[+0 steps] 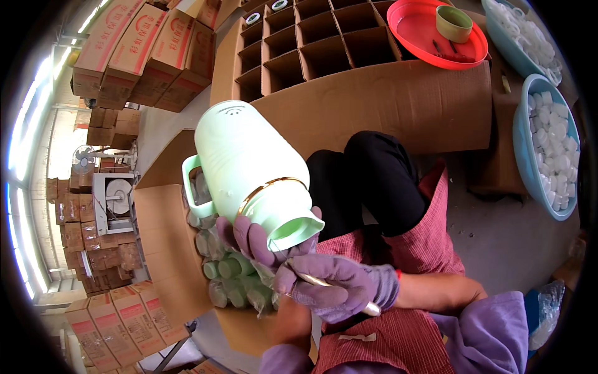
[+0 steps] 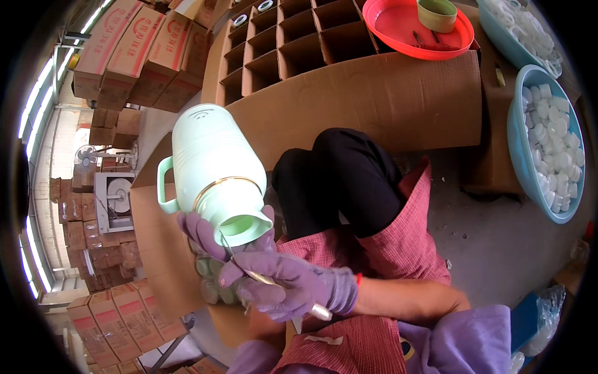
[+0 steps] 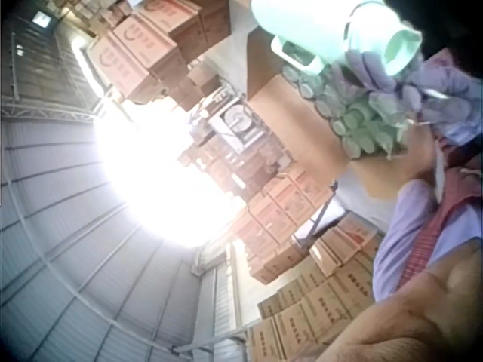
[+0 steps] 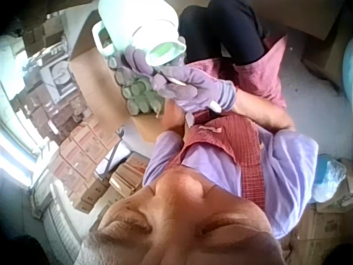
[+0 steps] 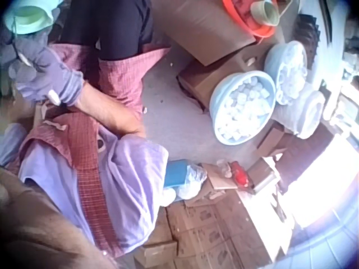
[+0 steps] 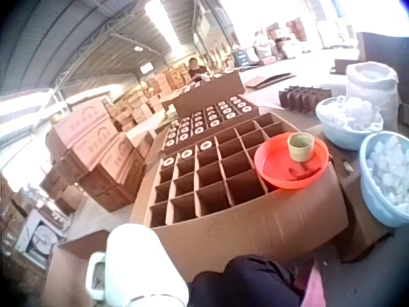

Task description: The person assembles and packs light green thermos flasks. They place a metal liner into the flask, screw on the lid, and then wrap the flask in a plastic bag before placing it into a cardboard box.

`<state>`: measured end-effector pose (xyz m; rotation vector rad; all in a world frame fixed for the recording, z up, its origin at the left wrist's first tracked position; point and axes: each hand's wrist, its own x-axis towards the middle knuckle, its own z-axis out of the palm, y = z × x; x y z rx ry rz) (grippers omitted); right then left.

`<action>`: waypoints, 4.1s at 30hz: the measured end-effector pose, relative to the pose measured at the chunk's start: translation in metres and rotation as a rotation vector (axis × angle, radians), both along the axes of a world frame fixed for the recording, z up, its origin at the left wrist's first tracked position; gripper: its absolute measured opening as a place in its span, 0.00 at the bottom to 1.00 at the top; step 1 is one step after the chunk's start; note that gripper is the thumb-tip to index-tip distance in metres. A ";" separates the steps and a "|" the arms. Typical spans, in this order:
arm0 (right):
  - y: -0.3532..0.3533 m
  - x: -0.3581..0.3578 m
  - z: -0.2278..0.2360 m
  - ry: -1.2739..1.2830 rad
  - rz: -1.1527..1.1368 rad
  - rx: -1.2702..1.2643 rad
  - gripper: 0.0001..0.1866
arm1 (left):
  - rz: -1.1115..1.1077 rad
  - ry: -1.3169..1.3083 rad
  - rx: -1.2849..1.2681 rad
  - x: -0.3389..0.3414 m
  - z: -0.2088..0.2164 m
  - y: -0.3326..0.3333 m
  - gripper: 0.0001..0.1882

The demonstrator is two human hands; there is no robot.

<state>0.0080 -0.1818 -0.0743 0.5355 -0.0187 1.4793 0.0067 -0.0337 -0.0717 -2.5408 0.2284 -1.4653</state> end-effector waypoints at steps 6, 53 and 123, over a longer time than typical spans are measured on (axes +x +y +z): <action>0.017 -0.012 0.020 0.334 -0.066 0.228 0.25 | 0.012 0.063 -0.104 -0.005 0.001 -0.007 0.40; -0.053 0.101 0.028 -2.274 -1.505 -0.835 0.13 | -0.560 0.402 -2.053 -0.044 -0.016 -0.016 0.33; 0.186 0.702 -0.118 -2.895 -0.843 -1.856 0.24 | -0.012 0.462 -0.489 0.281 -0.100 0.123 0.17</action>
